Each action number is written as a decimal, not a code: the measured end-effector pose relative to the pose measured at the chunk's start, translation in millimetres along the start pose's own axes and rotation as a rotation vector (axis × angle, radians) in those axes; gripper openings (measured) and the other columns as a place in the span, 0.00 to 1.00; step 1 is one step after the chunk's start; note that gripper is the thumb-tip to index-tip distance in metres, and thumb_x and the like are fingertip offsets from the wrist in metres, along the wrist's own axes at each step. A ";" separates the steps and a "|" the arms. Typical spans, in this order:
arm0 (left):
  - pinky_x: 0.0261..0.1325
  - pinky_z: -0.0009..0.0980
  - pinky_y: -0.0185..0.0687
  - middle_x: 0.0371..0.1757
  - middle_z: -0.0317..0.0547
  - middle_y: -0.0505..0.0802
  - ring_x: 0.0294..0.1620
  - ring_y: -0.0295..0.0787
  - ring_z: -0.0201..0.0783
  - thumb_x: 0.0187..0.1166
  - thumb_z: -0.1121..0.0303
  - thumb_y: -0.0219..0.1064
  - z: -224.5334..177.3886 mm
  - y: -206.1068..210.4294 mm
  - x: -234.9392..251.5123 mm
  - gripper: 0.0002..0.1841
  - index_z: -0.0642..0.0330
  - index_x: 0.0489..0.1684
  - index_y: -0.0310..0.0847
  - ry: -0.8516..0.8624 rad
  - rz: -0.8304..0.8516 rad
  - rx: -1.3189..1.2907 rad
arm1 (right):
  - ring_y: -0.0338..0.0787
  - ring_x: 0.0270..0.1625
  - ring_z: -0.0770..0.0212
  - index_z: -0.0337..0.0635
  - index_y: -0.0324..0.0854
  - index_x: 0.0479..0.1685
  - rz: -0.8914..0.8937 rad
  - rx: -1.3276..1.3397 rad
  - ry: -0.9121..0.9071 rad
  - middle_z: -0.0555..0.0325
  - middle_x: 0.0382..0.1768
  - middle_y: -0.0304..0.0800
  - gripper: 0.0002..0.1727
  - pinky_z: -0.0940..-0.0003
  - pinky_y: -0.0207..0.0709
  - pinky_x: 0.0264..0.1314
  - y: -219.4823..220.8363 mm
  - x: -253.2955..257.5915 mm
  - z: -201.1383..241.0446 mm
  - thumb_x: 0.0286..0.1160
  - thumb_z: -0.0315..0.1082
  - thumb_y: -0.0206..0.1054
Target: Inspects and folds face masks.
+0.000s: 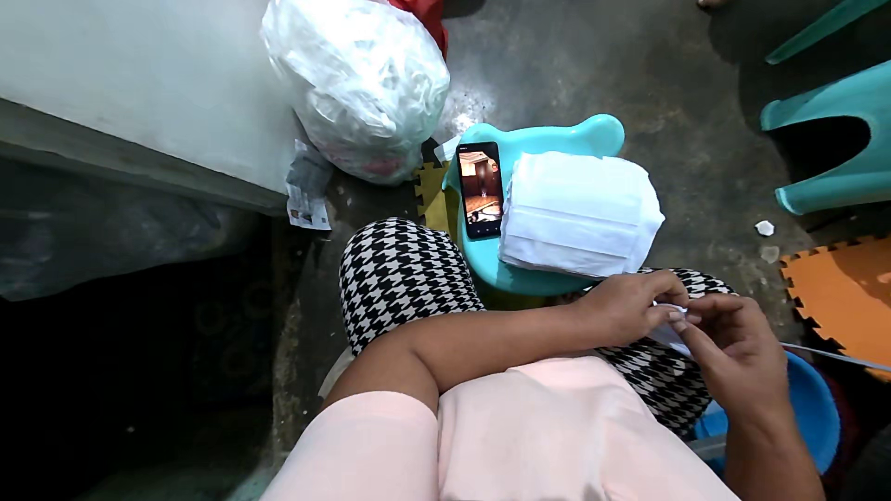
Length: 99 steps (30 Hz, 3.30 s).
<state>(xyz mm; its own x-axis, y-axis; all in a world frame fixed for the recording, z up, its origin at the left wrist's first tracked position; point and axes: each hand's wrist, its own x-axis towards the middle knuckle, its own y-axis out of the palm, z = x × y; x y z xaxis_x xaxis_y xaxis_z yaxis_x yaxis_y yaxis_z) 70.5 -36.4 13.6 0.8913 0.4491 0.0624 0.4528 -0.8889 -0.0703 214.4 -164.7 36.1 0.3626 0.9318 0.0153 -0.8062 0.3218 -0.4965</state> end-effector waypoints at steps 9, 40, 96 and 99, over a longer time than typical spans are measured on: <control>0.56 0.39 0.83 0.43 0.59 0.91 0.46 0.89 0.45 0.83 0.73 0.65 1.4 0.0 1.3 0.10 0.75 0.50 0.83 0.004 -0.026 0.010 | 0.84 0.38 0.82 0.37 0.75 0.48 -0.031 -0.030 -0.014 0.68 0.38 0.84 0.11 0.86 0.81 0.44 4.5 -0.9 0.0 0.69 0.29 0.68; 0.57 0.35 0.84 0.45 0.61 0.90 0.48 0.89 0.45 0.76 0.84 0.63 2.6 3.8 2.3 0.07 0.76 0.45 0.85 0.184 -0.122 0.029 | 0.85 0.40 0.81 0.40 0.75 0.52 -0.023 0.034 -0.030 0.70 0.42 0.85 0.14 0.85 0.81 0.45 0.4 0.5 -2.6 0.67 0.28 0.67; 0.46 0.27 0.85 0.41 0.43 0.93 0.37 0.88 0.28 0.81 0.72 0.69 9.2 1.6 3.3 0.12 0.65 0.59 0.82 -0.125 -0.022 -0.140 | 0.86 0.38 0.78 0.38 0.80 0.50 -0.055 -0.055 0.032 0.66 0.37 0.88 0.12 0.81 0.83 0.44 -8.6 5.9 -0.2 0.72 0.32 0.70; 0.44 0.26 0.83 0.39 0.42 0.92 0.34 0.85 0.27 0.81 0.71 0.69 8.7 1.1 3.9 0.11 0.65 0.57 0.84 -0.160 -0.018 -0.119 | 0.87 0.39 0.79 0.37 0.82 0.49 -0.052 -0.107 0.018 0.64 0.38 0.89 0.11 0.82 0.82 0.45 -9.2 5.4 1.2 0.73 0.32 0.69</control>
<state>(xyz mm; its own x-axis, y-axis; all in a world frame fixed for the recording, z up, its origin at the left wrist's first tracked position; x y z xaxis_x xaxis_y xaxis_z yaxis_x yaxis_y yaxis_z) 74.7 -34.8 5.1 0.8798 0.4654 -0.0967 0.4712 -0.8807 0.0484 223.2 -162.4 41.8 0.4121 0.9107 0.0280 -0.7320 0.3492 -0.5850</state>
